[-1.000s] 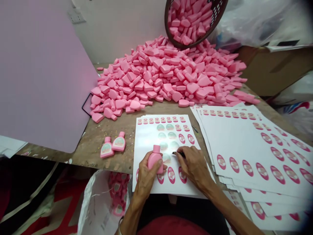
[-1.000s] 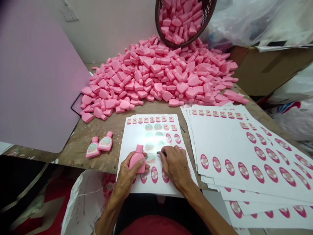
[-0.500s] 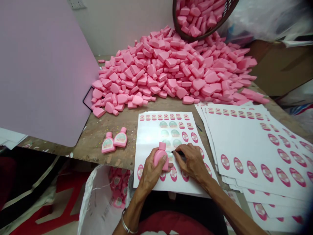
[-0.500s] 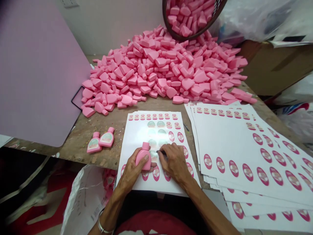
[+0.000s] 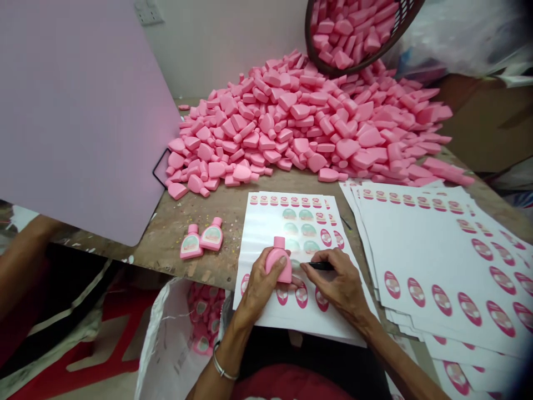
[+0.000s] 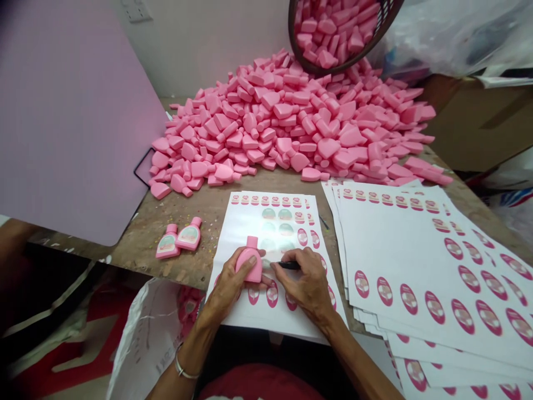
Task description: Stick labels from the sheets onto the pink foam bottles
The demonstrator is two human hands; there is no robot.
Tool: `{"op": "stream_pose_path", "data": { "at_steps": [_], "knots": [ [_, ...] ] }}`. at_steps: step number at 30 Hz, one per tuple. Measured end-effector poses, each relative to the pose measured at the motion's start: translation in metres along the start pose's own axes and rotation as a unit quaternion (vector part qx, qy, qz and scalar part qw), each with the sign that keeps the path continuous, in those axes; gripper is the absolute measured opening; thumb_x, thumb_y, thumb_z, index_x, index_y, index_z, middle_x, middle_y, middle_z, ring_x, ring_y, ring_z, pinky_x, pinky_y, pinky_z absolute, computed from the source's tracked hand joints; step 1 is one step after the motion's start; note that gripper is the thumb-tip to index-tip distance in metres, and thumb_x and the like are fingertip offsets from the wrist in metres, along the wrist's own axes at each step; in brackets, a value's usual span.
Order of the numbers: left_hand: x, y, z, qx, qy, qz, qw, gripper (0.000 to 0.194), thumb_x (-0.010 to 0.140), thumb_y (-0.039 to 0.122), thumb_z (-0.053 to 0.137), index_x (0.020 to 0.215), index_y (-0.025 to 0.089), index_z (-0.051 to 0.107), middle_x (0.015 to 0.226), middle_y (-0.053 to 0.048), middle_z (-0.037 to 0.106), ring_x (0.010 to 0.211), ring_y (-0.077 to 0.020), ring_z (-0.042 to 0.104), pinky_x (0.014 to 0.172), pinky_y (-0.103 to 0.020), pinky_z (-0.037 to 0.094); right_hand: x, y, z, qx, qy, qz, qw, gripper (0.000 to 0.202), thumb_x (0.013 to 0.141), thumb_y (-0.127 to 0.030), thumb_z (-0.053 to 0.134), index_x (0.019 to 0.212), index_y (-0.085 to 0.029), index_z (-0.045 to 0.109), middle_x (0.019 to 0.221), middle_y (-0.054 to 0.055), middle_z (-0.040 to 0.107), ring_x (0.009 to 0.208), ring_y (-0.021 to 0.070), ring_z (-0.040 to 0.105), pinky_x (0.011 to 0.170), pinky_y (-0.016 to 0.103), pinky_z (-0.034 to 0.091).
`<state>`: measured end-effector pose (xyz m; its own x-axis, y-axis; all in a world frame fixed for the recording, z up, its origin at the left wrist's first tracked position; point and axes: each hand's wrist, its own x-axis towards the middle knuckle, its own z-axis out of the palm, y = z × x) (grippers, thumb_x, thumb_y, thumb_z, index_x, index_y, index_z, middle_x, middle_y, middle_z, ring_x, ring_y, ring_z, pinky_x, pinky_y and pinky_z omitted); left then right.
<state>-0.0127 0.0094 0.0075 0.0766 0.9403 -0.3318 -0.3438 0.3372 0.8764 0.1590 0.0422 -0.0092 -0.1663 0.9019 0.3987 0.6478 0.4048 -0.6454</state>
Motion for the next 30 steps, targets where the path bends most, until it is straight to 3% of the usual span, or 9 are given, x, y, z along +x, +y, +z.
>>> {"op": "stream_pose_path", "data": {
  "at_steps": [4, 7, 10, 15, 22, 30],
  "knots": [
    [0.001, 0.0, -0.001, -0.06, 0.027, 0.01, 0.998, 0.046, 0.078, 0.049, 0.062, 0.108, 0.015, 0.056, 0.104, -0.011, 0.066, 0.066, -0.0163, 0.068, 0.059, -0.028, 0.056, 0.009, -0.001, -0.012, 0.088, -0.012, 0.124, 0.988, 0.022, 0.078, -0.042, 0.063, 0.073, -0.022, 0.055, 0.069, 0.0, 0.059, 0.063, 0.0148, 0.055, 0.059, 0.028, 0.044],
    [-0.002, 0.001, 0.001, -0.123, 0.048, -0.01, 0.991, 0.054, 0.08, 0.057, 0.055, 0.109, 0.011, 0.056, 0.097, -0.014, 0.067, 0.068, -0.0182, 0.067, 0.056, -0.028, 0.056, 0.015, -0.006, -0.018, 0.127, -0.025, 0.163, 0.978, 0.026, 0.078, -0.046, 0.063, 0.087, -0.021, 0.063, 0.068, -0.001, 0.057, 0.061, 0.0131, 0.054, 0.056, 0.026, 0.044],
    [-0.005, 0.006, 0.006, -0.166, 0.07, -0.041, 0.983, 0.059, 0.083, 0.06, 0.048, 0.107, 0.007, 0.058, 0.086, -0.013, 0.068, 0.07, -0.0202, 0.067, 0.054, -0.028, 0.056, 0.017, -0.018, -0.019, 0.148, -0.071, 0.16, 0.973, 0.035, 0.078, -0.047, 0.062, 0.104, -0.023, 0.068, 0.071, 0.0, 0.062, 0.062, 0.0132, 0.056, 0.057, 0.025, 0.046],
    [-0.01, 0.012, 0.013, -0.17, 0.044, -0.035, 0.984, 0.055, 0.087, 0.057, 0.043, 0.106, 0.009, 0.062, 0.085, -0.01, 0.068, 0.076, -0.0193, 0.066, 0.054, -0.026, 0.057, 0.019, -0.036, -0.014, 0.175, -0.106, 0.127, 0.971, 0.027, 0.078, -0.045, 0.062, 0.091, -0.024, 0.073, 0.087, 0.004, 0.071, 0.078, 0.0189, 0.063, 0.066, 0.029, 0.05],
    [-0.011, 0.014, 0.012, -0.158, 0.011, -0.026, 0.987, 0.057, 0.087, 0.059, 0.041, 0.111, 0.012, 0.062, 0.084, -0.009, 0.068, 0.073, -0.018, 0.066, 0.054, -0.026, 0.057, 0.023, -0.04, -0.01, 0.186, -0.114, 0.113, 0.969, 0.022, 0.077, -0.042, 0.063, 0.085, -0.025, 0.074, 0.083, 0.004, 0.072, 0.076, 0.0196, 0.064, 0.068, 0.031, 0.051],
    [-0.012, 0.016, 0.01, -0.158, 0.014, -0.029, 0.987, 0.057, 0.088, 0.059, 0.039, 0.114, 0.012, 0.06, 0.086, -0.008, 0.068, 0.072, -0.0174, 0.066, 0.056, -0.027, 0.058, 0.024, -0.042, -0.008, 0.179, -0.111, 0.097, 0.973, 0.022, 0.078, -0.041, 0.062, 0.084, -0.024, 0.074, 0.078, 0.004, 0.07, 0.072, 0.0182, 0.061, 0.063, 0.031, 0.049]
  ]
}}
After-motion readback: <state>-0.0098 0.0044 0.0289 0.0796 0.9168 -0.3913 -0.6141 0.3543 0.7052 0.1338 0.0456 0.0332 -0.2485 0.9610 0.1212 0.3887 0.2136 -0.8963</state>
